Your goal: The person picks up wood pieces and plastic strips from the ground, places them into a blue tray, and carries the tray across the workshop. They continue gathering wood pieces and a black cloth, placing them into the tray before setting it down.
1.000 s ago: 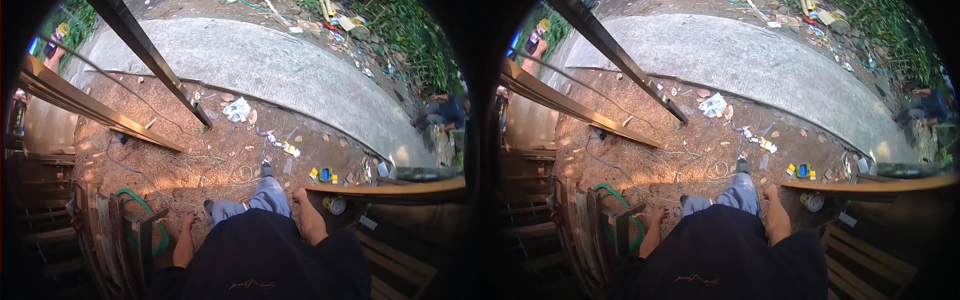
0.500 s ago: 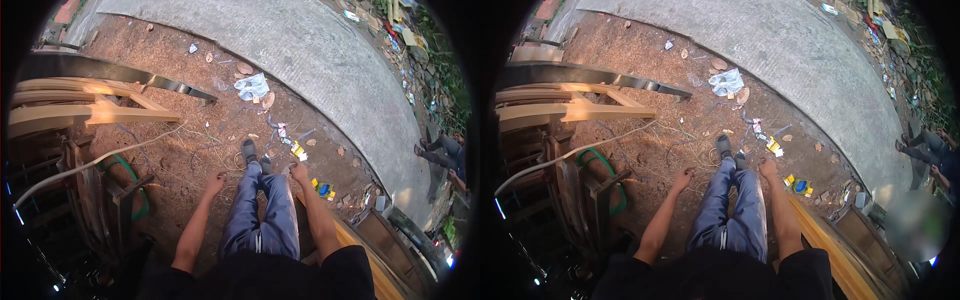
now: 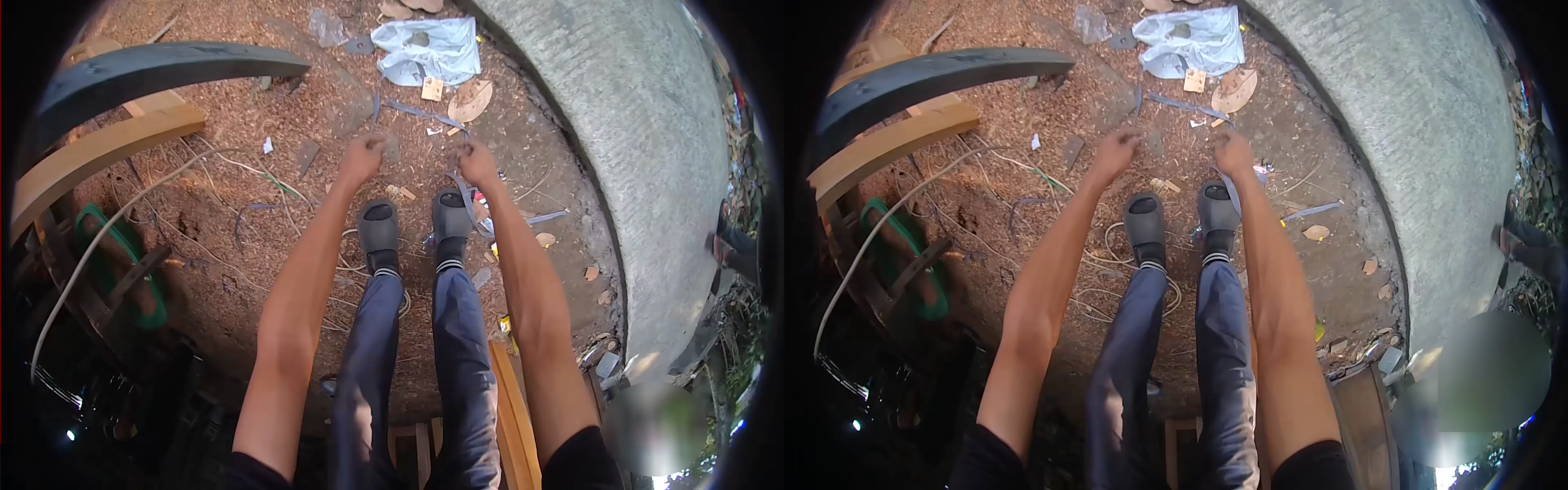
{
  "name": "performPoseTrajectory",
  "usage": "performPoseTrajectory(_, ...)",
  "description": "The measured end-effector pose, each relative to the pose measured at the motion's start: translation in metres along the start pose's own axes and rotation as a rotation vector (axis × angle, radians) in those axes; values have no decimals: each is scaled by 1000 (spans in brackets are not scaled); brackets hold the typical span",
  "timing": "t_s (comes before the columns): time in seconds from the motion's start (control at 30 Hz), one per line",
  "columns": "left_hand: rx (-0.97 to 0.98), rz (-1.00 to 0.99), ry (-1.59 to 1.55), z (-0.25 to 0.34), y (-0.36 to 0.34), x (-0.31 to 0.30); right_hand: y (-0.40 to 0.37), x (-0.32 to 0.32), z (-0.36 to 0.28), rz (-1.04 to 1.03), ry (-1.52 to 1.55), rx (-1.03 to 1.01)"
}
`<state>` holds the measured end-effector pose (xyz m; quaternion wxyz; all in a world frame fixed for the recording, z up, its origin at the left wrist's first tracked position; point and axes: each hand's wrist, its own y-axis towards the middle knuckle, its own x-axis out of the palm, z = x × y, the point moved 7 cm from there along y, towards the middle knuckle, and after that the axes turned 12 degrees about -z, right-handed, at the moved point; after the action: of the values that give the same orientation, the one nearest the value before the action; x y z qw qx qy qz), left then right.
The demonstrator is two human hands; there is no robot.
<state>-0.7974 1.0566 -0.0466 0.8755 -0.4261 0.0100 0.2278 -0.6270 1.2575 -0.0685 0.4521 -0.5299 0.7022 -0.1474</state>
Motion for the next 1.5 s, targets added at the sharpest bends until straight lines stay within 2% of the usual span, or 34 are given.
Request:
performPoseTrajectory(0.03,48,36,78,20,24,5,20,-3,-12,-31,96,-41)
performPoseTrajectory(0.1,135,105,248,41,76,18,55,-8,-25,22,16,-71)
performPoseTrajectory(0.17,218,170,183,47,123,35,93,-3,-23,72,132,-193)
performPoseTrajectory(0.27,131,214,200,52,156,55,139,10,-16,9,135,-213)
performPoseTrajectory(0.3,78,203,226,56,150,60,147,18,-12,-73,240,-178)
performPoseTrajectory(0.37,32,311,67,41,144,62,142,39,-8,-257,538,-147)
performPoseTrajectory(0.4,35,387,-53,34,132,60,125,37,-16,-296,594,-126)
performPoseTrajectory(0.43,22,396,-46,27,120,58,103,34,-23,-331,643,-113)
performPoseTrajectory(0.5,-58,284,-270,11,92,71,60,28,-36,-353,656,-77)
performPoseTrajectory(0.57,-25,259,-278,-1,53,73,28,25,-43,-364,668,-48)
performPoseTrajectory(0.63,-64,183,-332,-24,11,79,1,35,-46,-528,508,-42)
performPoseTrajectory(0.7,-87,186,-379,-27,-41,72,-10,49,-42,-494,417,-81)
performPoseTrajectory(0.77,-203,183,-442,-54,-80,65,-10,66,-52,-462,327,-134)
performPoseTrajectory(0.83,-280,295,-630,-90,-114,53,-8,85,-71,-389,117,-201)
performPoseTrajectory(0.9,-197,453,-682,-173,-127,38,-10,108,-104,-354,55,-242)
performPoseTrajectory(0.97,-105,621,-657,-235,-146,11,-16,132,-136,-258,-170,-388)
performPoseTrajectory(1.03,-377,651,-856,-279,-172,-5,-7,167,-135,-342,-208,-351)
performPoseTrajectory(1.1,-393,705,-913,-308,-197,-17,-15,224,-128,-447,-242,-332)
performPoseTrajectory(1.17,-376,752,-961,-331,-208,-30,-26,247,-131,-68,-432,-496)
performPoseTrajectory(1.23,-341,743,-1005,-354,-221,-37,-42,273,-141,-83,-349,-466)
performPoseTrajectory(1.3,-297,739,-1038,-368,-234,-41,-55,276,-152,108,-346,-307)
performPoseTrajectory(1.37,-256,759,-1176,-377,-245,-45,-57,289,-165,145,-444,-294)
performPoseTrajectory(1.43,-217,732,-1215,-392,-253,-49,-52,303,-175,87,-596,-326)
performPoseTrajectory(1.5,-187,700,-1263,-403,-266,-49,-62,312,-177,14,-569,-311)
